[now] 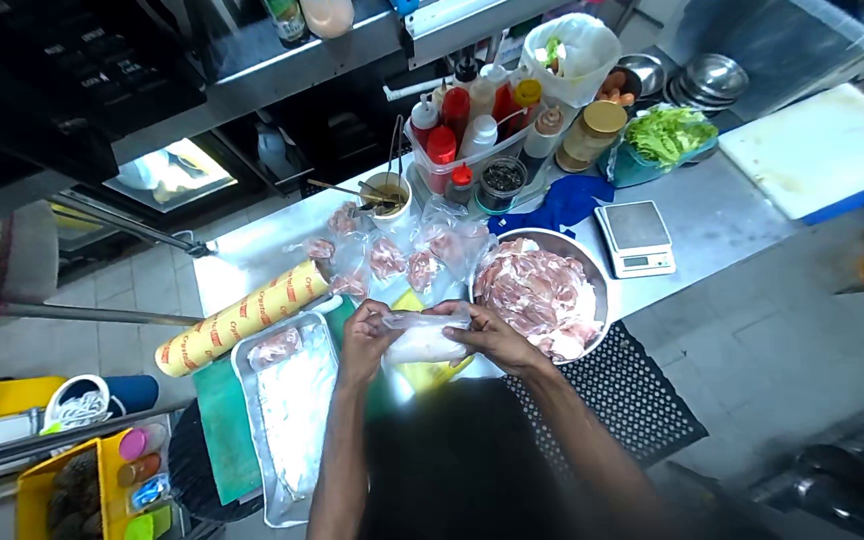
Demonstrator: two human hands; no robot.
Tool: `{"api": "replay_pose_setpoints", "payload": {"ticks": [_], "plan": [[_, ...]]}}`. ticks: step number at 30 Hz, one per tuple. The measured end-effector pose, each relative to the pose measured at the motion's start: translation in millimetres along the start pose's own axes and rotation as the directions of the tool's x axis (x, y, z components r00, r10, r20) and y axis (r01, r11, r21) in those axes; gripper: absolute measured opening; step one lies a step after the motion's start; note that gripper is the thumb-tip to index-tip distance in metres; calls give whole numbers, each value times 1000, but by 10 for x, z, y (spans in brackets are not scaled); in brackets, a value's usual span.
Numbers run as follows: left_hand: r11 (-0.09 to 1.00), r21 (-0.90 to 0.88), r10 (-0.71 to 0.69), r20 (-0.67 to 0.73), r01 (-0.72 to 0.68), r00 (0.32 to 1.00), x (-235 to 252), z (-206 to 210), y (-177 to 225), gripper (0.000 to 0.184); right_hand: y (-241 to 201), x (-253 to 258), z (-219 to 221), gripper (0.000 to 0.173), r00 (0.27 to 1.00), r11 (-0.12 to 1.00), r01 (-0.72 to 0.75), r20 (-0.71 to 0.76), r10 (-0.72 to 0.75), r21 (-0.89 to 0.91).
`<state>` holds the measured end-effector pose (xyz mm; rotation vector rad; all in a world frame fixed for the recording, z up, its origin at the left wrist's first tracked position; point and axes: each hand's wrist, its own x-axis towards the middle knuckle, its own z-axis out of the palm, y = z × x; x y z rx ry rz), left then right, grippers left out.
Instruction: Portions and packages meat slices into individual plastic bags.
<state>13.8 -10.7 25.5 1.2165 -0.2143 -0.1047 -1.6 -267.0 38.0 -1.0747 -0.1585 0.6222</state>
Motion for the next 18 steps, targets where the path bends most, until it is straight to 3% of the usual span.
{"api": "replay_pose_setpoints", "payload": {"ticks": [3,6,9,10,14,16,18], "plan": [[999,-6,33,106,-33,994,-41,-44,-32,42,63,-22,-77,33,998,998,40,39,-42,50],[995,29,90,218,-99,972,-125,-159,-131,37,97,-24,-96,33,999,990,35,9,-37,135],[993,10,108,319,-117,942,-242,-209,-178,60,132,-10,-67,32,993,952,-75,-60,97,297],[990,53,107,302,-129,947,-286,-204,-207,62,147,1,-42,30,984,927,-119,-82,158,355],[965,171,171,168,-199,971,-396,-192,-321,42,265,95,97,22,933,763,-218,-100,346,608],[964,135,216,110,-230,970,-427,-215,-317,32,275,133,170,27,942,718,-215,-54,332,662],[968,91,235,-1,-234,972,-484,-256,-335,24,281,162,189,35,973,777,-216,68,220,592]]}}
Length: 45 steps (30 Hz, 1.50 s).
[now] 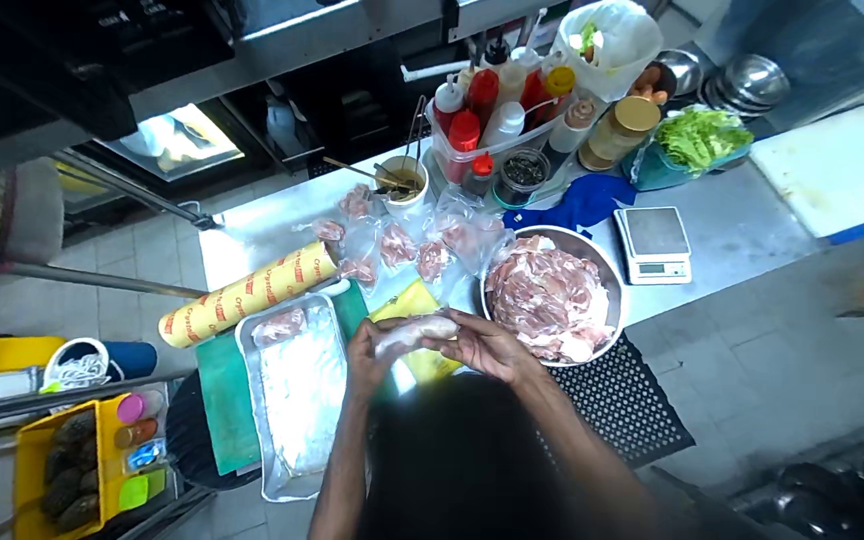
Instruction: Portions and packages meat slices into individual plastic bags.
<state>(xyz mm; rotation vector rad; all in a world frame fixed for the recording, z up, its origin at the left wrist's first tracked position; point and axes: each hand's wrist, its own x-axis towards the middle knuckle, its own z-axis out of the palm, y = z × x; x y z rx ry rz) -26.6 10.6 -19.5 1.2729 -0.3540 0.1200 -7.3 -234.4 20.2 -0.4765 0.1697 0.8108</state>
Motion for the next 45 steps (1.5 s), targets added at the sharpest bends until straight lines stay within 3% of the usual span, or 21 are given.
{"api": "replay_pose_setpoints", "payload": {"ticks": [2,5,8,10,11,14,15,18,20,23,28,31,34,38,40,42,43,45], "plan": [[998,-57,-35,-137,28,990,-33,-34,2,19,8,65,54,38,996,958,81,44,-72,-276],[990,-91,-130,-311,106,941,-45,-100,98,20,88,215,159,30,944,716,162,-104,-312,-679],[978,-127,-207,-430,169,879,-101,-271,135,24,129,358,174,15,866,527,173,-126,-484,-832],[974,-135,-227,-483,184,846,-185,-428,175,24,121,447,183,19,872,507,167,-113,-476,-846],[971,-132,-237,-494,197,837,-235,-511,209,24,138,505,185,29,894,523,154,-108,-436,-839],[957,-110,-287,-483,267,827,-391,-715,269,24,321,761,173,80,975,572,77,-59,-216,-816],[950,-114,-311,-460,292,832,-435,-764,274,25,407,853,185,84,991,593,62,-22,-133,-803],[924,-74,-371,-414,375,831,-542,-923,280,26,666,1106,198,49,995,676,64,95,9,-734],[908,20,-362,-464,419,808,-608,-1069,278,24,771,1252,204,37,996,619,39,77,35,-784],[884,131,-301,-577,450,759,-695,-1238,239,18,931,1443,251,37,999,524,-33,-31,12,-851],[878,162,-227,-689,451,688,-580,-1627,145,18,1093,1903,390,35,984,407,-85,-142,-111,-909],[855,193,-201,-732,481,651,-470,-1969,-27,16,1133,2222,337,29,967,261,-68,-129,-221,-963],[831,190,-209,-764,522,611,-380,-2299,-155,16,951,2326,248,24,939,194,-31,-95,-331,-980],[792,199,-263,-742,577,617,-279,-2463,-363,17,643,2187,83,24,924,128,-32,-78,-375,-991],[782,198,-278,-739,592,614,-197,-2422,-486,17,632,2126,42,20,908,46,-14,-32,-417,-999],[755,265,-216,-762,599,610,-123,-2358,-583,17,747,2076,125,17,920,-112,24,66,-387,-993],[711,355,-149,-767,607,624,-102,-2317,-621,18,867,2064,188,20,938,-204,60,125,-323,-977],[520,566,17,-756,640,654,-89,-2202,-691,25,1184,2076,335,27,967,-372,153,217,-137,-915]]}}
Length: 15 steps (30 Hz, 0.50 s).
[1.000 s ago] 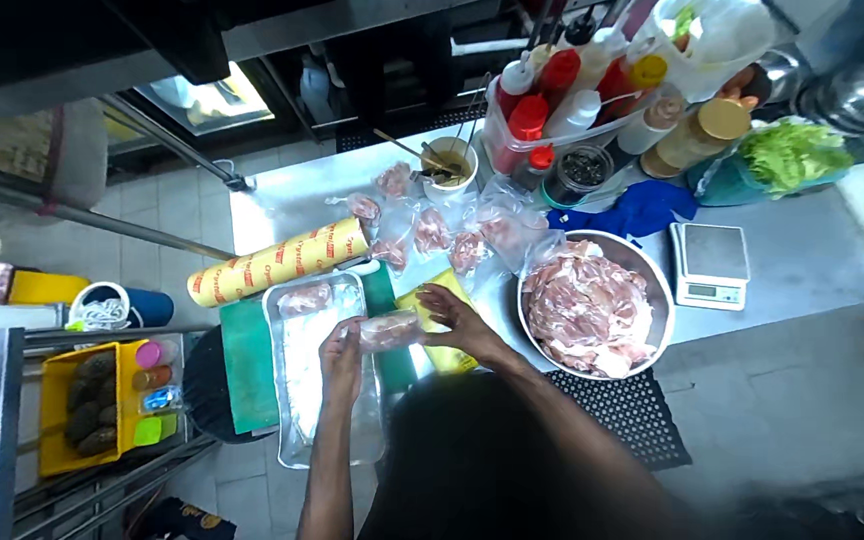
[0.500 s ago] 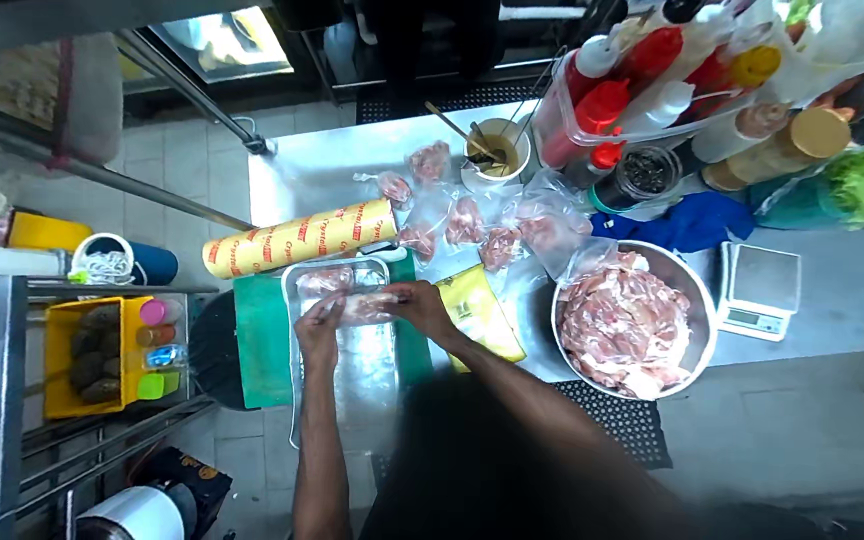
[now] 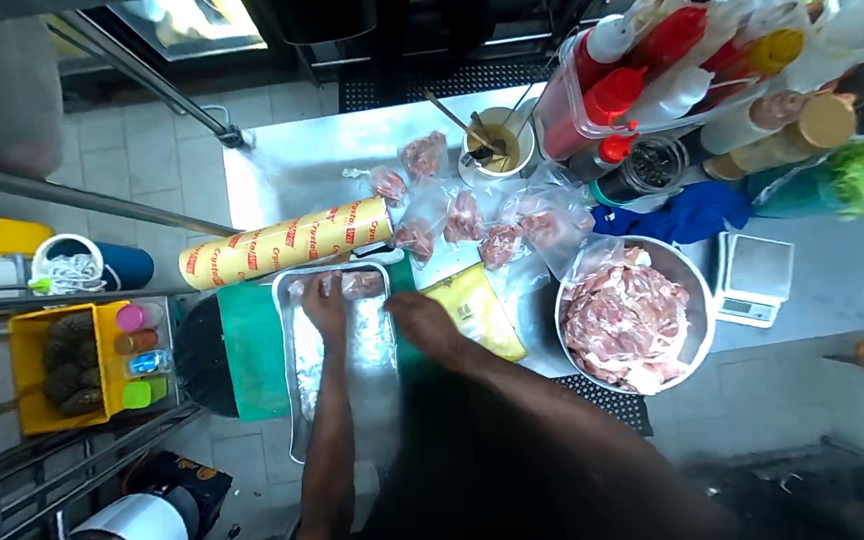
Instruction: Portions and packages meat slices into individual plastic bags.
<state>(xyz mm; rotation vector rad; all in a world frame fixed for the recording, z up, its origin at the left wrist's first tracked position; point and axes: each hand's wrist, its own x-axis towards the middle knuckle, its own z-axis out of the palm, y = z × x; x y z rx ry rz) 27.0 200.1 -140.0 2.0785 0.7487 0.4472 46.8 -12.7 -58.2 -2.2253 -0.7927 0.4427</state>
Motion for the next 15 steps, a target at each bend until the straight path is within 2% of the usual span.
{"api": "replay_pose_setpoints", "payload": {"ticks": [1,3,5,6,7,9,11,12,15], "plan": [[990,121,79,-60,-71,995,-53,53,-5,30,-122,16,136,31,996,996,48,81,-42,-74],[944,293,208,-166,-153,964,-111,106,-50,42,-289,99,426,38,980,966,77,199,-27,-246],[902,381,309,-240,-204,920,-142,92,-62,44,-282,214,721,46,972,912,27,223,71,-409],[885,392,359,-231,-252,904,-167,68,-60,41,-236,264,832,49,967,883,-11,219,128,-469],[866,382,412,-182,-322,893,-195,46,-71,40,-194,299,896,51,964,862,-37,209,163,-506],[805,373,491,17,-462,871,-264,33,-158,46,-176,315,919,52,962,833,-55,195,192,-551],[720,453,461,254,-525,850,-319,78,-285,58,-182,305,883,52,961,818,-56,192,200,-572],[677,510,418,326,-531,848,-332,112,-368,64,-166,298,869,52,962,816,-60,184,200,-575],[606,595,369,378,-528,849,-314,183,-492,74,-115,299,844,52,960,813,-79,174,217,-577]]}}
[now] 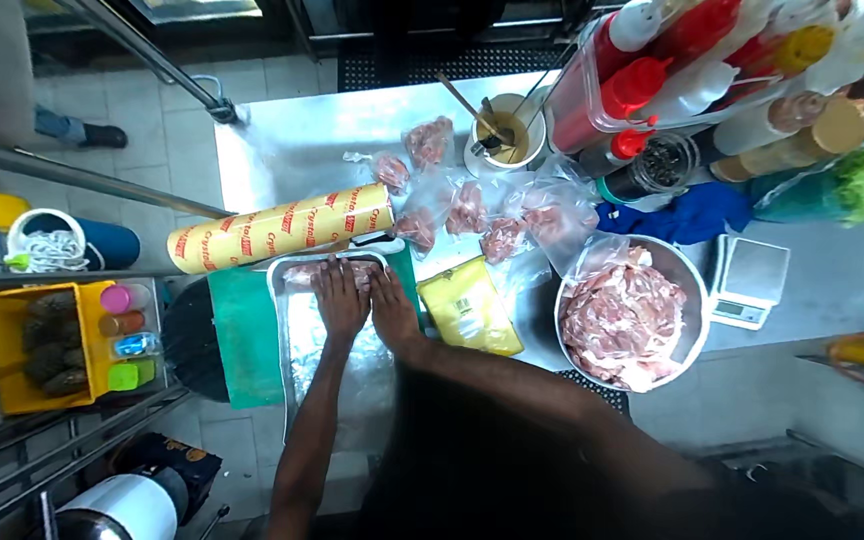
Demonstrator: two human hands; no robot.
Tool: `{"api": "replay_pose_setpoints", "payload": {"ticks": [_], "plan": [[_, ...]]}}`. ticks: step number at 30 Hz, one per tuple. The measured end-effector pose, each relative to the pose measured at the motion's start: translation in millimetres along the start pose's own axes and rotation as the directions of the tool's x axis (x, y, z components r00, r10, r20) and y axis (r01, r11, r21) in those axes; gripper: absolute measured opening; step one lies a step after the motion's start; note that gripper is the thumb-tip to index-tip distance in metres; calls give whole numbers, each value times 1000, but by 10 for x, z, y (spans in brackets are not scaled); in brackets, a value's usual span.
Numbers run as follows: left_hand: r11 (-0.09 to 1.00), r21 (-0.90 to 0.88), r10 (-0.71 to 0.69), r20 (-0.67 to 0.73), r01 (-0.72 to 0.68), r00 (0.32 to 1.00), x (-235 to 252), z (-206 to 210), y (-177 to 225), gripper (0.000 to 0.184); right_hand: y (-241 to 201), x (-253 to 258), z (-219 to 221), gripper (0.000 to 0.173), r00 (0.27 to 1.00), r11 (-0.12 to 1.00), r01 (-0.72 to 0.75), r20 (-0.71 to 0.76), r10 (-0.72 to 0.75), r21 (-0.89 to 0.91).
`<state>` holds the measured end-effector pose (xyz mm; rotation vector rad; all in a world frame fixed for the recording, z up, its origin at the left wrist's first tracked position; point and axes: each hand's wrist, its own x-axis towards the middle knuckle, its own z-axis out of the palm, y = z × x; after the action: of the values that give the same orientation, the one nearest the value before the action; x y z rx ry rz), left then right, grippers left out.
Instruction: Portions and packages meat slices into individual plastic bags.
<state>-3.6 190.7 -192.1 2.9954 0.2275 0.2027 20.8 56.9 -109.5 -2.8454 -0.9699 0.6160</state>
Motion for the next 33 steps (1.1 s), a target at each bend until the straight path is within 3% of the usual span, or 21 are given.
{"api": "replay_pose_setpoints", "payload": {"ticks": [3,5,7,8,10,12,13,15,18,21,23,25,26,28,30,33], "plan": [[1000,-1,-8,28,8,1000,-17,-29,9,76,70,-18,-102,51,997,997,63,35,-64,48],[999,-44,-22,5,22,1000,-44,-128,26,75,269,-35,-258,47,987,969,161,-29,-158,189],[996,-88,-36,-61,31,997,-50,-273,68,77,616,-47,-375,40,966,896,165,-249,-64,412],[995,-91,-42,-67,36,997,-59,-338,92,79,825,-57,-430,39,947,837,125,-316,60,533],[996,-63,-61,-39,58,997,-47,-356,147,82,1259,-34,-490,42,866,589,15,-305,397,808],[997,-16,-78,-4,78,997,-45,-245,179,87,1654,211,-397,59,734,197,-53,-95,672,979],[996,-4,-85,-6,85,996,-41,-214,185,91,1802,338,-386,72,704,39,-66,19,710,997],[995,-15,-97,-13,97,995,-16,-257,236,93,1992,533,-469,92,712,-112,-66,126,691,991],[988,-133,-89,-73,79,993,-30,-493,437,89,2096,716,-566,92,779,-43,-101,106,618,994],[859,-510,-130,-121,50,984,29,-849,729,83,2029,706,-568,49,903,195,-19,-67,424,981],[605,-793,-218,-82,68,973,143,-1120,931,73,1824,436,-691,27,910,406,187,-314,272,894],[271,-953,-266,63,137,962,246,-1351,1119,63,1577,9,-826,18,830,560,396,-544,119,728],[140,-975,-248,135,173,959,274,-1441,1204,61,1466,-235,-884,17,812,619,434,-582,47,655],[20,-973,-185,222,230,957,298,-1556,1379,59,1279,-717,-910,20,799,700,452,-599,-44,552],[114,-956,-131,257,272,958,266,-1570,1539,51,1182,-1132,-839,20,795,738,433,-605,-42,518],[440,-840,-9,350,318,937,42,-1481,1657,33,1286,-1594,-681,30,921,665,247,-385,66,705]]}}
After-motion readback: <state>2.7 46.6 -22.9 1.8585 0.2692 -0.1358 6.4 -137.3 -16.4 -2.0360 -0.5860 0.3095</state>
